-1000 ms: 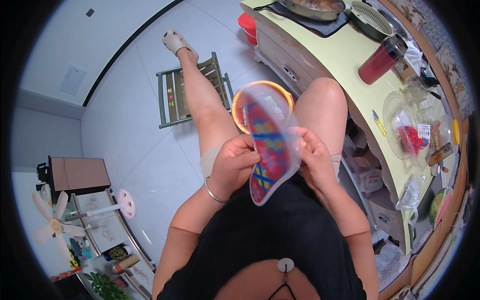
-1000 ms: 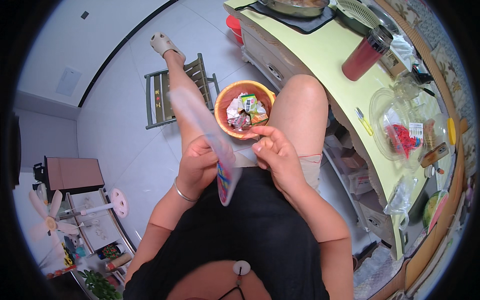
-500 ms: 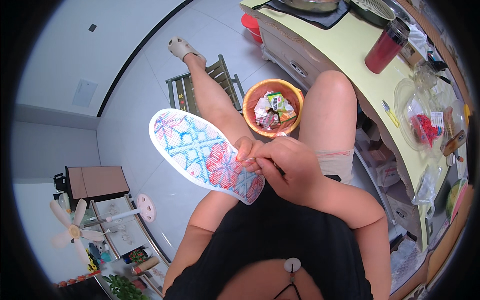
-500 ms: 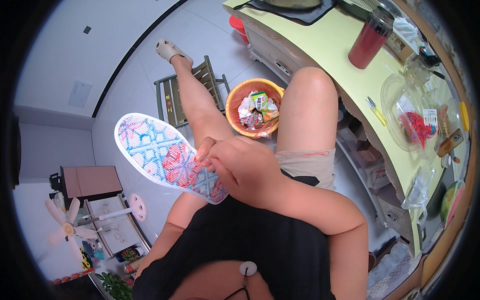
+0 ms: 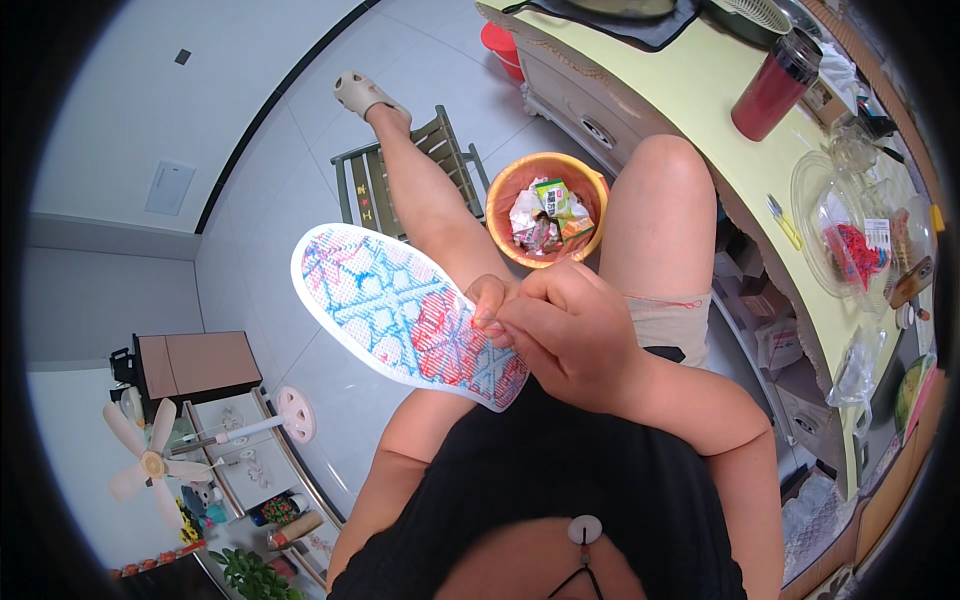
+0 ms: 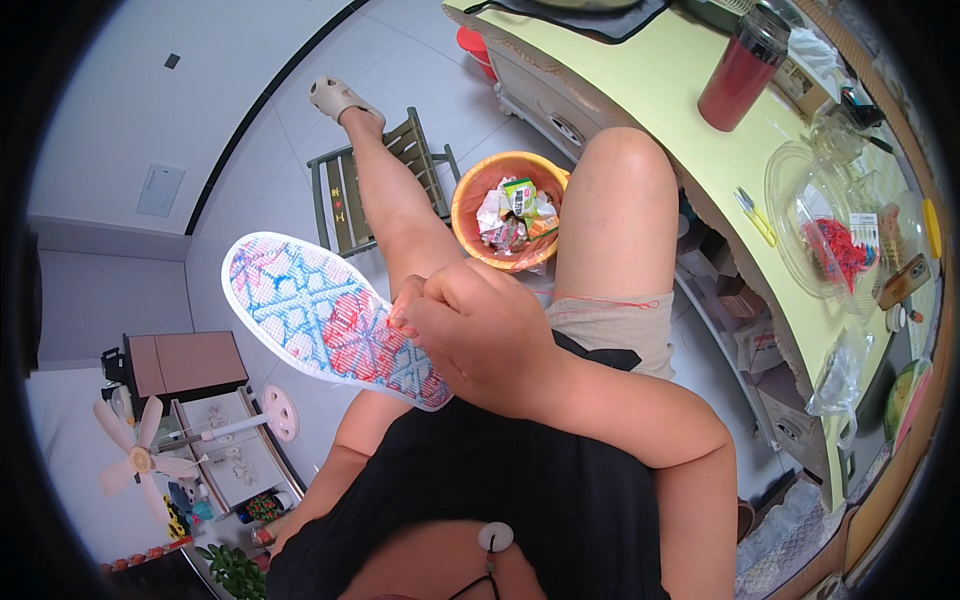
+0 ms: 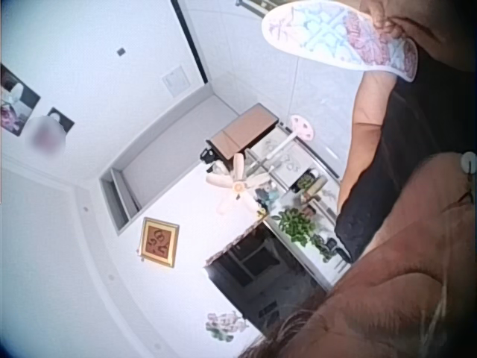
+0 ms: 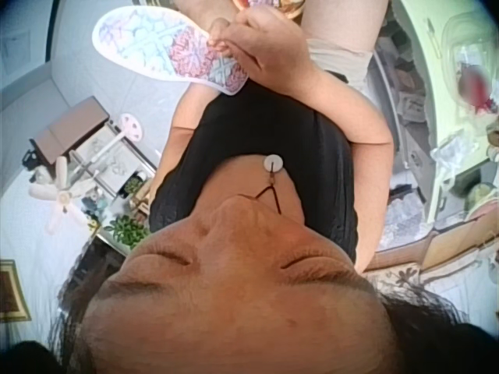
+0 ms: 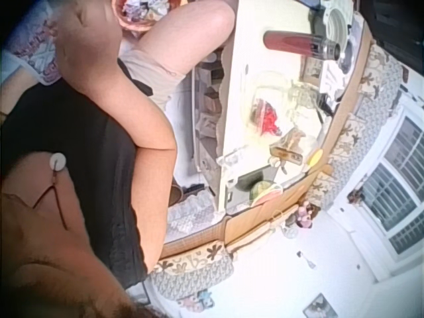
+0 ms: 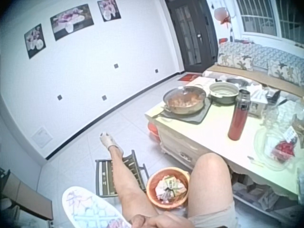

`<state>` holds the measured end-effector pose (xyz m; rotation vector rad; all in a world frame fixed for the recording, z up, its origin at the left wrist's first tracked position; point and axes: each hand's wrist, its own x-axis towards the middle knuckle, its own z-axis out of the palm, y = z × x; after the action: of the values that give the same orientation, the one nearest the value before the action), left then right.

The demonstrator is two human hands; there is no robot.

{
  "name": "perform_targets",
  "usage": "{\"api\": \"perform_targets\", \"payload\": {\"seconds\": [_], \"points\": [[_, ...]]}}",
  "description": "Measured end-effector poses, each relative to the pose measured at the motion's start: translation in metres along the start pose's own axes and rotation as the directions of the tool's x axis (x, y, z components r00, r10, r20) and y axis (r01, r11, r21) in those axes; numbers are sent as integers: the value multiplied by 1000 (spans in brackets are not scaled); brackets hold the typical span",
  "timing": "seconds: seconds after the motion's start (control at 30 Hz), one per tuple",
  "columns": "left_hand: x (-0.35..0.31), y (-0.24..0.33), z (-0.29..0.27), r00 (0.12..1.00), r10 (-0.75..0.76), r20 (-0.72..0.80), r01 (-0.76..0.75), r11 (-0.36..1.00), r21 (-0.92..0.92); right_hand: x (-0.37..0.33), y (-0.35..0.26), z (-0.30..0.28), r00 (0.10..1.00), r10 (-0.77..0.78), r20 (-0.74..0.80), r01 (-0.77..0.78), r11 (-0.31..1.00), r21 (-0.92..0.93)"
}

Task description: The person is sewing a decorative insole by hand, passing a needle and red thread through the fabric while holding the insole between their hands.

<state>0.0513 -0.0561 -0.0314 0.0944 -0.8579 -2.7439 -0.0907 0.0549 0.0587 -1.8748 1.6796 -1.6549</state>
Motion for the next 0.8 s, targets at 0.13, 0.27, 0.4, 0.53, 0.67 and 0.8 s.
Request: {"api": "perform_targets", "payload": {"seconds": [0.13,0.27,0.4,0.53,0.67,0.8], "points": [[-1,1,1,999,5,-32,-4,1000,30,-1,0,0,1000,-7,3,7,1000,-3],[-4,0,3,998,8,-61,-5,999,54,-1,0,0,1000,-6,-1,6,1000,1],[-5,-1,4,997,12,-73,-7,998,68,-2,1,0,1000,-11,1,11,1000,-2],[-4,-1,6,996,15,-86,-7,997,82,-3,0,-1,1000,-5,4,5,1000,-5],[-5,-1,8,995,16,-98,-7,996,91,-4,0,-2,999,-5,32,6,1000,-29],[-5,-2,7,994,17,-105,-7,995,97,-4,-2,-2,1000,-11,24,13,998,-60]]}}
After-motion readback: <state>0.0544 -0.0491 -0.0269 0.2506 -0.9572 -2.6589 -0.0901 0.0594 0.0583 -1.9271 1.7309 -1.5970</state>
